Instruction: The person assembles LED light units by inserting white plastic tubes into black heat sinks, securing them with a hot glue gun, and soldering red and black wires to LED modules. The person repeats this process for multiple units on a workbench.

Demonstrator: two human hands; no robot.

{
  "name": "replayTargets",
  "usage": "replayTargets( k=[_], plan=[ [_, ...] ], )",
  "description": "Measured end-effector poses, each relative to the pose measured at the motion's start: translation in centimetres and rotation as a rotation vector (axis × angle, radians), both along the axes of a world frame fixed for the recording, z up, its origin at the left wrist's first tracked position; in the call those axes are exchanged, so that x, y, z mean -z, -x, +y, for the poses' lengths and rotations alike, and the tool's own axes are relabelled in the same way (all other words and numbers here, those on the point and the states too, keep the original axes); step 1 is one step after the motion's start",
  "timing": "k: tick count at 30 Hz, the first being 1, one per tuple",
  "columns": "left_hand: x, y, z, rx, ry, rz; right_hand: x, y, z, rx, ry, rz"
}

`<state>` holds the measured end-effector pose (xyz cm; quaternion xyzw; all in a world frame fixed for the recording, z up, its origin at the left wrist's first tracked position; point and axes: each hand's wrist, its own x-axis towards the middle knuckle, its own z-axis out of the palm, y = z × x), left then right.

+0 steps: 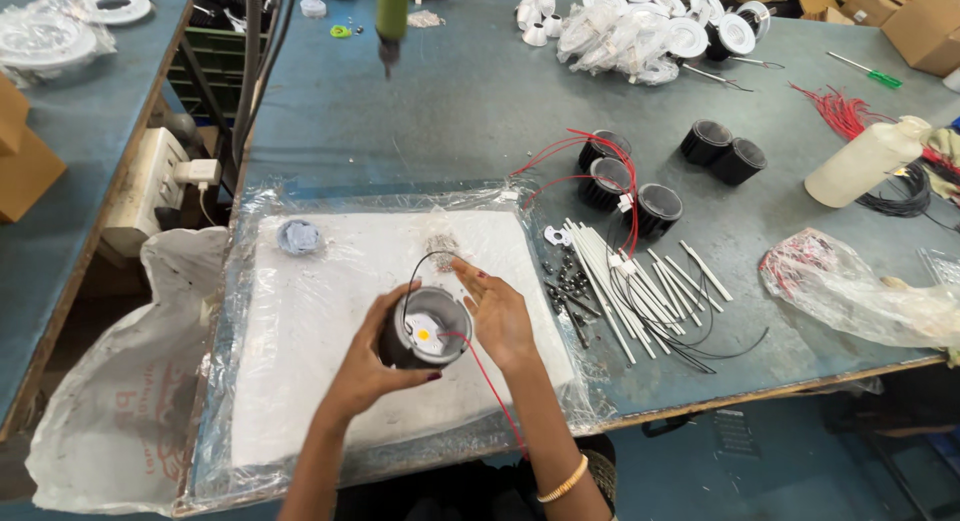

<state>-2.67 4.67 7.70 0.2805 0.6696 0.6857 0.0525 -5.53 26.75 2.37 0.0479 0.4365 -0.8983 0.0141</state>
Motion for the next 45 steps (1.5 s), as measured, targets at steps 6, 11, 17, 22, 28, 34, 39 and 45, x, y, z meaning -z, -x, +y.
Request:
replayTargets(
  k=[6, 11, 17, 22, 28, 34, 39, 45],
  plan=[
    [4.2, 0.2, -0.3, 0.144, -0.143, -0.207, -4.1, -5.2, -3.1, -0.226, -0.221, 0.079],
    [4.0, -0.7, 0.4, 0.158, -0.291, -0.319, -4.2, -6.8, -5.1, 0.104, -0.197, 0.105],
    [4.5, -2.0, 0.7, 0.272, -0.745, -0.830, -2.2, -8.0, -7.6, 0.332, -0.233, 0.077],
    [5.8, -2.1, 0.0, 0.295, -0.802, -0.752, -2.4, -6.4, -6.1, 0.069, -0.497, 0.091],
    [6.6, -1.9, -0.3, 0.329, -0.845, -0.770, -6.9, -1.5, -1.8, -0.133, -0.157, 0.128],
    [7.7, -1.5, -0.1, 0.277, -0.808, -0.801, -10.4, -2.9, 0.6, 0.224, -0.138, 0.393],
    [9.6, -1.0, 0.1, 0.232, -0.848, -0.862, -9.6, -6.3, 3.7, 0.245, -0.349, 0.562],
    [10.1, -0.7, 0.3, 0.243, -0.879, -0.897, -6.9, -8.6, 3.9, -0.603, -0.950, 0.204]
  ],
)
